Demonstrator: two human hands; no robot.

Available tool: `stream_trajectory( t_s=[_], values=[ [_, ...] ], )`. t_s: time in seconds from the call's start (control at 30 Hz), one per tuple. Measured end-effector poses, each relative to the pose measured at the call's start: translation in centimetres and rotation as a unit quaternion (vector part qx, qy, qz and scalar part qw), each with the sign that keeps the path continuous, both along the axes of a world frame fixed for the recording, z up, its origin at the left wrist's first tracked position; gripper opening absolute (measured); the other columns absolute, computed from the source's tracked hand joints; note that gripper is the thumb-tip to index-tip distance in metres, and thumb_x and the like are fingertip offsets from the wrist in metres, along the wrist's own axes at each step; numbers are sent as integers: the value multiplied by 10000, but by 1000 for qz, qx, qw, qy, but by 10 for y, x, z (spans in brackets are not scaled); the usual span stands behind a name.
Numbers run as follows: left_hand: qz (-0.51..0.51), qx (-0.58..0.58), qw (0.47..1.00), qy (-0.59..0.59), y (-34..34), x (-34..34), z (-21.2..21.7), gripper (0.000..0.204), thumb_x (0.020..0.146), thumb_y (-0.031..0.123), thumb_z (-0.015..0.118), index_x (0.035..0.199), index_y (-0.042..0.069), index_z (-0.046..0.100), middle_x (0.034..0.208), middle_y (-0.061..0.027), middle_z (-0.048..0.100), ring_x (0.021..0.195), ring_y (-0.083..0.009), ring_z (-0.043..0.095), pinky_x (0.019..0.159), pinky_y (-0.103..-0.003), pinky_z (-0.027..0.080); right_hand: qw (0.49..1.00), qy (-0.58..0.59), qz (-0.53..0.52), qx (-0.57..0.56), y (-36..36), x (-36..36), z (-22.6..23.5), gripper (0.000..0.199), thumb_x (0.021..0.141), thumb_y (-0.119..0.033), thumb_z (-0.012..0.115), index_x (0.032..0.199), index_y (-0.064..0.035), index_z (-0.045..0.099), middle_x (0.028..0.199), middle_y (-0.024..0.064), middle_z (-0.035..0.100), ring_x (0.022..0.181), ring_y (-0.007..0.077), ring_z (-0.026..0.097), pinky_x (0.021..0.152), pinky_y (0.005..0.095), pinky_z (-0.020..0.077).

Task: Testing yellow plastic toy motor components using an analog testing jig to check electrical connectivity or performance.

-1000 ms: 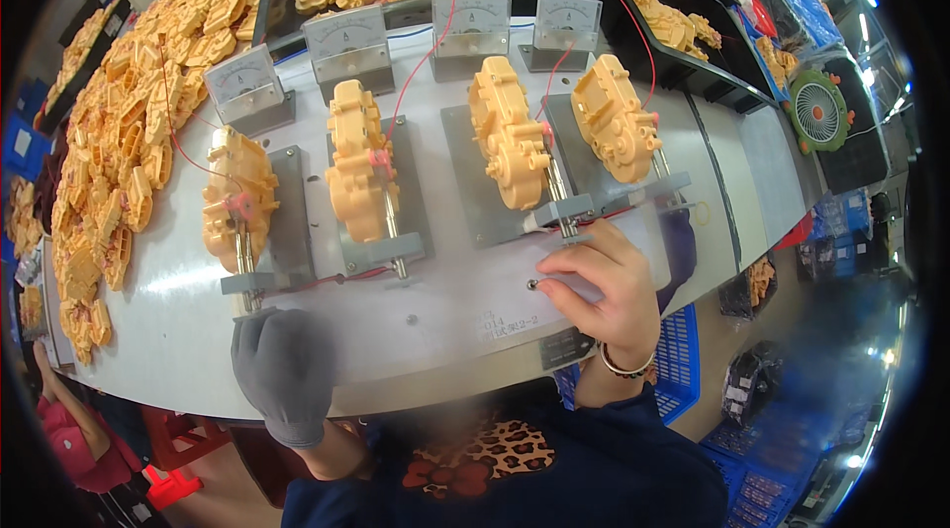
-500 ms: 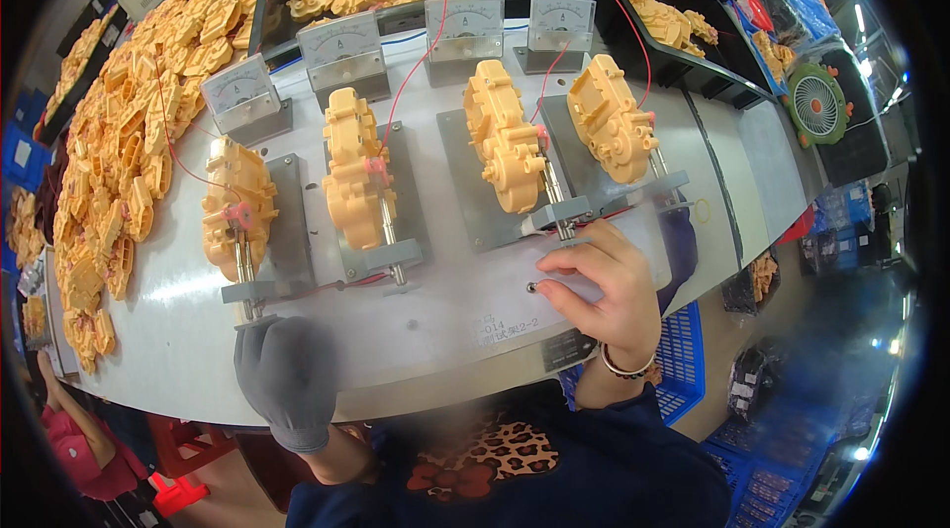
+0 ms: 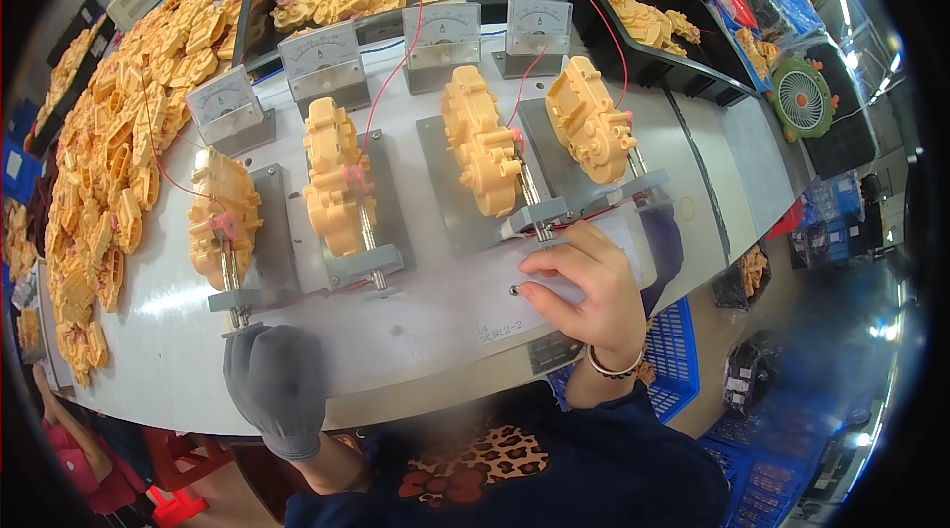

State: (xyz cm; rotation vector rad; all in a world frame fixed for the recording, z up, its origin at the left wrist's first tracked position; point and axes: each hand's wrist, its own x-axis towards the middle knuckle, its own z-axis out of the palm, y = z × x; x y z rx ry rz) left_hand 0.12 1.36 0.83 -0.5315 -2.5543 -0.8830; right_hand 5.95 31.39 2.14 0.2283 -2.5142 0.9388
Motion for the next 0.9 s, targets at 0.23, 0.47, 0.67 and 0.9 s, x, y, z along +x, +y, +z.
stream_trajectory(
  t_s=[0.23, 0.47, 0.67, 0.9],
  values=[
    [-3, 1, 1000, -2, 0, -1, -1, 93, 728, -33, 639, 750, -10, 552, 720, -106, 511, 648, -244, 497, 607, -335, 410, 1000, 3, -3, 1, 0, 0, -1, 197, 673, -105, 783, 830, -40, 684, 751, 95, 591, 682, 267, 552, 599, 340, 446],
    [-3, 4, 1000, -4, 1, 0, 1, 89, 726, -36, 635, 747, -8, 553, 721, -106, 514, 652, -247, 499, 613, -335, 413, 1000, 5, -3, 0, 0, 0, -1, 194, 670, -105, 783, 827, -42, 688, 754, 96, 587, 682, 268, 553, 596, 340, 446],
    [-3, 6, 1000, 1, 1, 0, 1, 93, 721, -36, 634, 752, -11, 550, 726, -119, 518, 669, -271, 507, 633, -351, 423, 1000, 1, -5, 5, -1, 0, 1, 195, 671, -107, 783, 831, -46, 691, 748, 93, 577, 673, 265, 546, 587, 338, 438],
    [1, -3, 1000, 7, 1, 0, 0, 95, 717, -35, 633, 752, -14, 548, 728, -124, 520, 677, -280, 515, 637, -352, 429, 1000, -9, -6, 10, 0, 1, 1, 202, 667, -110, 784, 835, -44, 693, 759, 94, 578, 678, 268, 543, 588, 341, 434]
  ],
)
